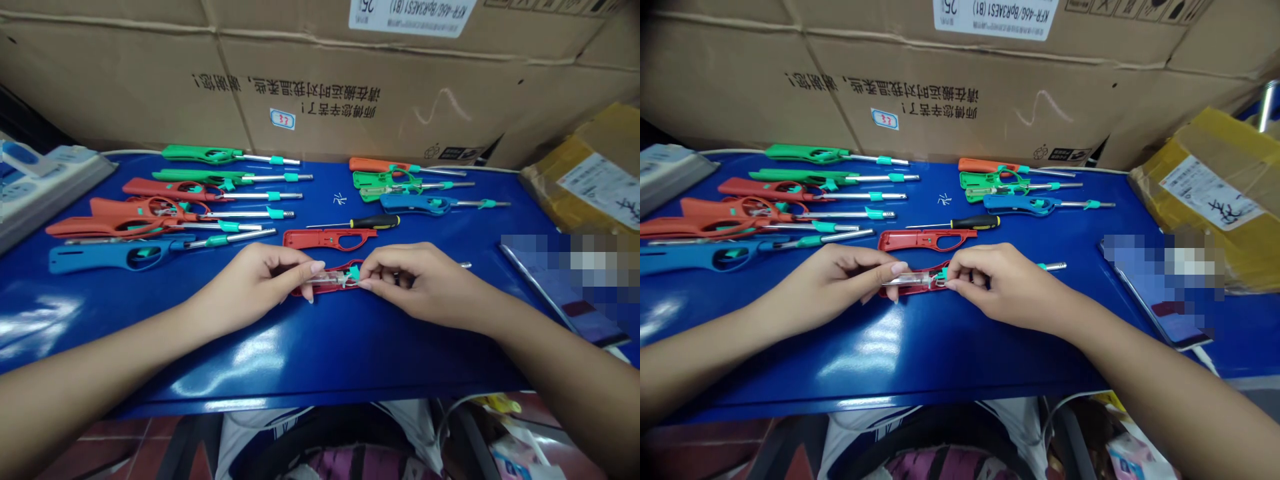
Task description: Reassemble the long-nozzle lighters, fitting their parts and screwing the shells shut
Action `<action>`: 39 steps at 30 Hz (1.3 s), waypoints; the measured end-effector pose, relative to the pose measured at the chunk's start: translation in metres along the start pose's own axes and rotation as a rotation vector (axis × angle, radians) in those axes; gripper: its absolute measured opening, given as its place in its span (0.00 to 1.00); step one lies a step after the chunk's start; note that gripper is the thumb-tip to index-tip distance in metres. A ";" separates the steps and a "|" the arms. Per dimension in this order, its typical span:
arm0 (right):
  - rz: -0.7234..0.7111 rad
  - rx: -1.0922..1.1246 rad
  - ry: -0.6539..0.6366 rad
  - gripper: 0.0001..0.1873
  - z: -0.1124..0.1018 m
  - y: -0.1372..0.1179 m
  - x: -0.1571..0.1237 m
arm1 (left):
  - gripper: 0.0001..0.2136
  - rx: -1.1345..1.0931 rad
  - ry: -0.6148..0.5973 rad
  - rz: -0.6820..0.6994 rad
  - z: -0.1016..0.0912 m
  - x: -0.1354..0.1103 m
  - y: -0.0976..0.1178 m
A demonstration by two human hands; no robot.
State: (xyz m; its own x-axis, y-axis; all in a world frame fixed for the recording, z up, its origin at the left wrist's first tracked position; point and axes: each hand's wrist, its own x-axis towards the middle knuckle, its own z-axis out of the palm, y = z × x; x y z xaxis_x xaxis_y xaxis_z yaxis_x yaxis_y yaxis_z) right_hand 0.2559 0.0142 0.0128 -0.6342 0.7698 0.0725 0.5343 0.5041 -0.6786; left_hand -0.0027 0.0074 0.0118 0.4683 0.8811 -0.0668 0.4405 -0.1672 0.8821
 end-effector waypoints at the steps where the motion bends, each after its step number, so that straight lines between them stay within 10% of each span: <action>1: -0.001 -0.003 0.001 0.06 0.000 0.000 0.000 | 0.18 -0.005 -0.002 -0.001 0.000 0.000 0.000; 39: -0.031 -0.032 -0.010 0.06 0.001 0.003 -0.002 | 0.18 0.012 -0.019 -0.033 0.001 0.000 0.000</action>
State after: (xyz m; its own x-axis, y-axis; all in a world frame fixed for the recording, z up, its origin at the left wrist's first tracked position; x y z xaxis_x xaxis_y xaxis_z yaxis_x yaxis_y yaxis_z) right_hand 0.2580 0.0139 0.0103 -0.6561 0.7498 0.0852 0.5319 0.5396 -0.6526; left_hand -0.0025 0.0069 0.0112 0.4675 0.8778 -0.1043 0.4649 -0.1438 0.8736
